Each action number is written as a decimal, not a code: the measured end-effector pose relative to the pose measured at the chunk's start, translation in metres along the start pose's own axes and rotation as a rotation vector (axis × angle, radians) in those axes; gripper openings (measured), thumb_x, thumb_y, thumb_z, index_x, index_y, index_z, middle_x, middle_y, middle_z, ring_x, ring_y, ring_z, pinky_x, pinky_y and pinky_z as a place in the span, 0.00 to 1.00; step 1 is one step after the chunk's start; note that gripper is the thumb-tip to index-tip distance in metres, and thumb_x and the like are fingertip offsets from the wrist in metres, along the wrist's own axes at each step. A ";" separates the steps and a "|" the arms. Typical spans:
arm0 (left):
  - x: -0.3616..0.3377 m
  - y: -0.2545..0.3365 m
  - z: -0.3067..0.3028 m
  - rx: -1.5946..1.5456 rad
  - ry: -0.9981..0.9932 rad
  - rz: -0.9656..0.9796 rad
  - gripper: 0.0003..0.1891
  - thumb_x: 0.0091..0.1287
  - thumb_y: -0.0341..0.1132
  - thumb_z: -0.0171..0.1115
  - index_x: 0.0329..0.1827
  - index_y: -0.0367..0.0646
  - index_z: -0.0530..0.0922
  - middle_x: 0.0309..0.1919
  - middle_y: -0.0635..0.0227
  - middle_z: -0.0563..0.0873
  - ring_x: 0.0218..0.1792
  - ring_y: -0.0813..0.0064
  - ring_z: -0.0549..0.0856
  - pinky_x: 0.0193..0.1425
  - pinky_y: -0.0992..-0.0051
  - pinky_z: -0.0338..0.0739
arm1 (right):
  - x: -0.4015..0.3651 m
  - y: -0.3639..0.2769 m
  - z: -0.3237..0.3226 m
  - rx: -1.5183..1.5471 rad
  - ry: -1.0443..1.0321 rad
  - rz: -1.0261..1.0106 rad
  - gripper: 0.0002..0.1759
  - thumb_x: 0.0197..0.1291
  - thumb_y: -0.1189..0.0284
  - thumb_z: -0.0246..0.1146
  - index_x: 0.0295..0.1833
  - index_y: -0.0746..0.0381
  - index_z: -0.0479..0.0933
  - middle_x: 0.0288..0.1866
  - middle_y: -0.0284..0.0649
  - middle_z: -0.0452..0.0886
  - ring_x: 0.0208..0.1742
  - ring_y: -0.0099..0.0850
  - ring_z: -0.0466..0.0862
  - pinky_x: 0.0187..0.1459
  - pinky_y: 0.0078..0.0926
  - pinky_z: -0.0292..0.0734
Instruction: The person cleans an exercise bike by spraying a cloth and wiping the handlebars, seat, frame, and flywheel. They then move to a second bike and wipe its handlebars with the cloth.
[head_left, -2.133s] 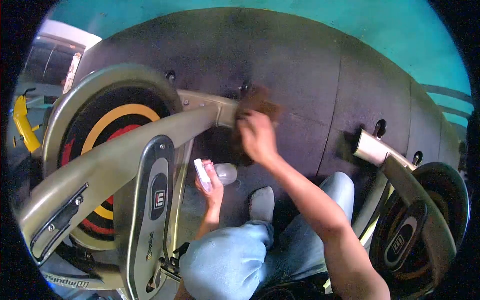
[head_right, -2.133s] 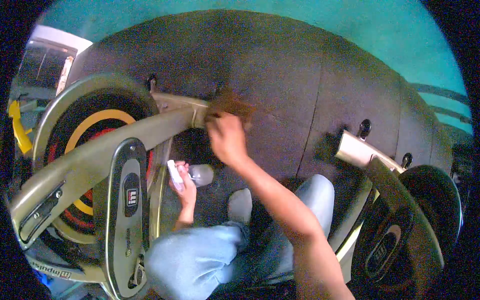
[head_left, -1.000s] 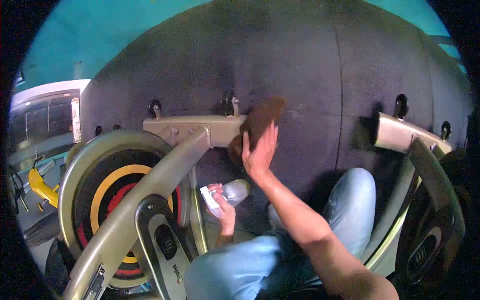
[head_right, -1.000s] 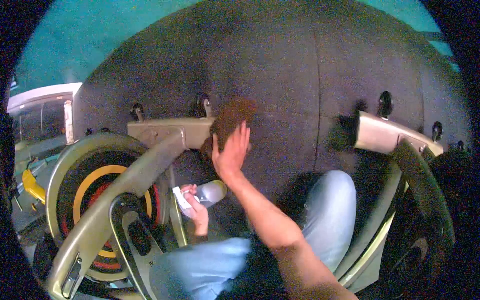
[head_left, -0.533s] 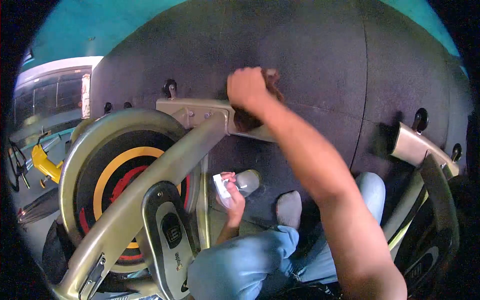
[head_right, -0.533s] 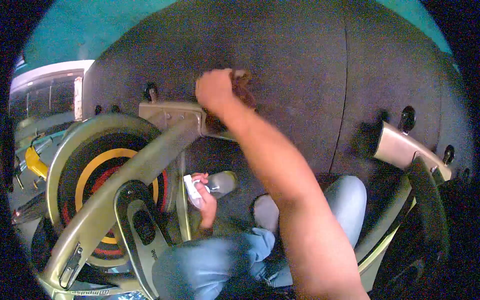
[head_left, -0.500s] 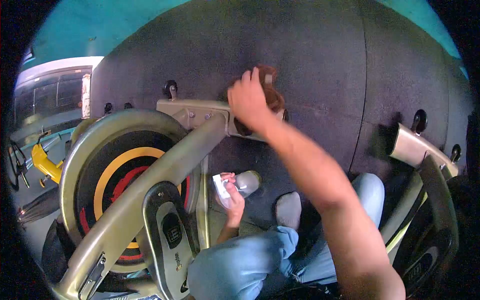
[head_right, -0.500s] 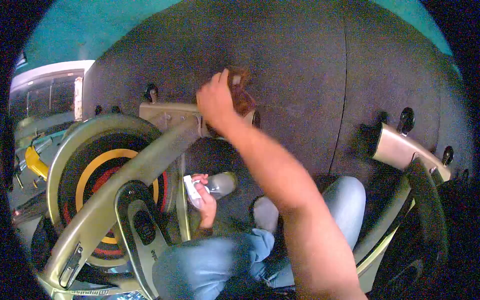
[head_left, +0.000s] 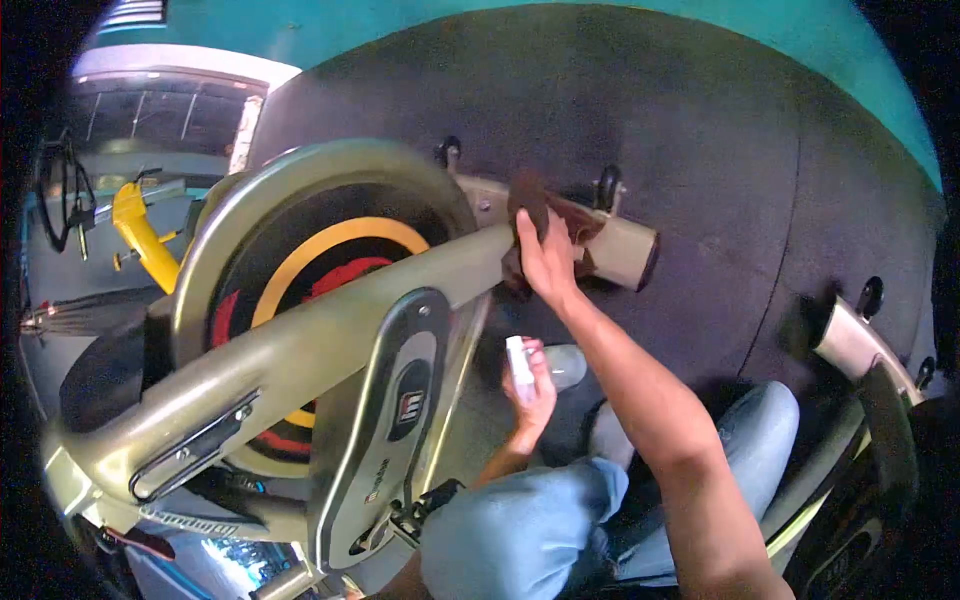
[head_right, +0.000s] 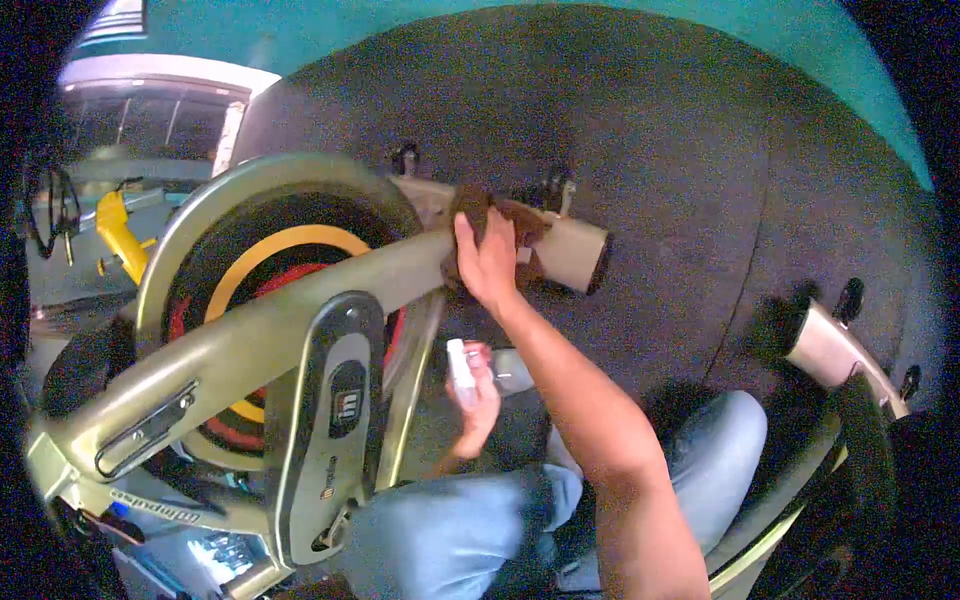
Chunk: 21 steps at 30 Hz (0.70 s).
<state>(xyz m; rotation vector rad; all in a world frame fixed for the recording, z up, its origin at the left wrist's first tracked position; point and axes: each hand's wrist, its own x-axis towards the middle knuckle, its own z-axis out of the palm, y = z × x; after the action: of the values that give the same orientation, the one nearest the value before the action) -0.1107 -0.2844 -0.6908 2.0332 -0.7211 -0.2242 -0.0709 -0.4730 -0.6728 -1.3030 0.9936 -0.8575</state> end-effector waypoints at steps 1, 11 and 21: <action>-0.002 -0.009 0.002 -0.007 0.003 0.004 0.16 0.72 0.45 0.55 0.45 0.39 0.78 0.33 0.69 0.82 0.33 0.79 0.78 0.37 0.76 0.74 | 0.009 0.016 0.022 -0.070 0.136 -0.056 0.29 0.67 0.51 0.53 0.53 0.69 0.77 0.52 0.60 0.79 0.57 0.57 0.75 0.59 0.47 0.68; -0.012 -0.013 0.003 0.060 0.016 -0.078 0.14 0.70 0.39 0.58 0.47 0.36 0.78 0.39 0.53 0.84 0.40 0.56 0.84 0.46 0.60 0.77 | -0.056 -0.318 0.020 0.131 -0.969 -0.611 0.25 0.64 0.58 0.46 0.35 0.68 0.81 0.37 0.56 0.84 0.40 0.57 0.85 0.47 0.54 0.79; 0.003 -0.015 -0.011 0.031 -0.018 -0.127 0.13 0.69 0.37 0.60 0.47 0.35 0.78 0.39 0.52 0.84 0.41 0.54 0.84 0.46 0.60 0.77 | 0.023 -0.221 0.011 0.265 -1.342 -0.126 0.44 0.61 0.37 0.54 0.64 0.67 0.74 0.67 0.52 0.73 0.69 0.41 0.71 0.70 0.33 0.59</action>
<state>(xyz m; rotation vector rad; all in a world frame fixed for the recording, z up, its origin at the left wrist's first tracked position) -0.0974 -0.2727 -0.6965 2.1117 -0.6105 -0.3064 -0.0444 -0.5105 -0.4551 -1.3311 -0.2578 -0.0549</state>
